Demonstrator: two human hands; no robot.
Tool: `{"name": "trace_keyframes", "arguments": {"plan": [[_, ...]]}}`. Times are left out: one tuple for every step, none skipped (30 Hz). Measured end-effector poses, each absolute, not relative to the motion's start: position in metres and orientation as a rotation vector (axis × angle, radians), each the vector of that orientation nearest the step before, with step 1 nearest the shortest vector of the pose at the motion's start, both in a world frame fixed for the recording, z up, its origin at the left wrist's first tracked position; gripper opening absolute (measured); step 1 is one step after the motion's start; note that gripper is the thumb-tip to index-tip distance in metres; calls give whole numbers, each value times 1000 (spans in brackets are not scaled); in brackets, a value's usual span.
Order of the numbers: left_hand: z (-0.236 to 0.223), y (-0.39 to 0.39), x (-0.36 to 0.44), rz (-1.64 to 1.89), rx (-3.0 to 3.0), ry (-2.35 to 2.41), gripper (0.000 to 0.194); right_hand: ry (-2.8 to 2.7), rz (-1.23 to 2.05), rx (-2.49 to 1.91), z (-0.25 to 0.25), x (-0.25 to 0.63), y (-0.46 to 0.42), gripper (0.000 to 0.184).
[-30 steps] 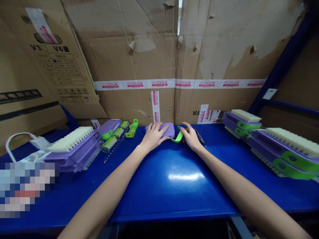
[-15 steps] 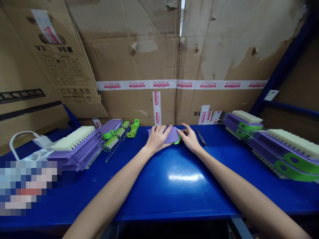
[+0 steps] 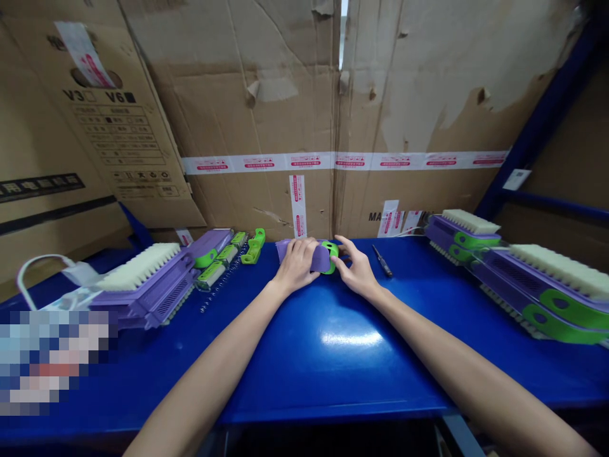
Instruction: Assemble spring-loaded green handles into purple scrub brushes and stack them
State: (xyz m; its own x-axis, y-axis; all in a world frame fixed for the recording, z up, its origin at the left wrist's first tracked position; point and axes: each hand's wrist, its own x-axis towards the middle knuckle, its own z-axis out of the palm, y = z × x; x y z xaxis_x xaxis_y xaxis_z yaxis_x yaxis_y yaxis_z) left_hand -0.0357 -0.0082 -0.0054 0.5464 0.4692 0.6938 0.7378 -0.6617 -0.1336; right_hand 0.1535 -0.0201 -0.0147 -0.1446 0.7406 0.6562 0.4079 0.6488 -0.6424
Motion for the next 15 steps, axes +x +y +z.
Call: {"name": "trace_keyframes", "arguments": {"plan": [[-5,-8,-36,-913,-2381,-981,60,-1783,341,-917,-15,153,-20,51],[-5,-8,-35,-938,-2389,-984,61,-1791,313,-910,-16,153,-20,51],[-5,-8,-35,-957,-2396,-992,62,-1794,290,-905,-16,153,-20,51],[-4,-8,-35,-969,-2404,-1003,63,-1794,272,-902,-17,153,-20,50],[-4,-9,-34,-975,-2408,-1016,64,-1794,257,-901,-18,153,-19,50],[-3,-9,-34,-978,-2411,-1028,64,-1793,247,-902,-18,153,-19,50],[-3,-10,-33,-981,-2415,-1036,64,-1792,241,-904,-18,153,-19,49],[-3,-10,-33,-984,-2420,-1040,63,-1793,239,-906,-19,153,-19,49],[-2,-10,-33,-989,-2427,-1042,63,-1793,241,-909,-19,153,-19,49],[-2,-11,-33,-996,-2435,-1041,62,-1793,246,-912,-19,153,-19,49],[-1,-11,-33,-1004,-2443,-1039,62,-1791,252,-915,-19,153,-20,49],[-1,-12,-33,-1013,-2449,-1035,61,-1785,259,-919,-19,153,-20,49],[-1,-13,-33,-1022,-2451,-1032,61,-1778,268,-924,-18,153,-21,49],[0,-13,-34,-1032,-2451,-1027,60,-1768,281,-929,-17,153,-22,49],[0,-14,-34,-1040,-2449,-1021,60,-1758,299,-935,-16,152,-23,49]]}}
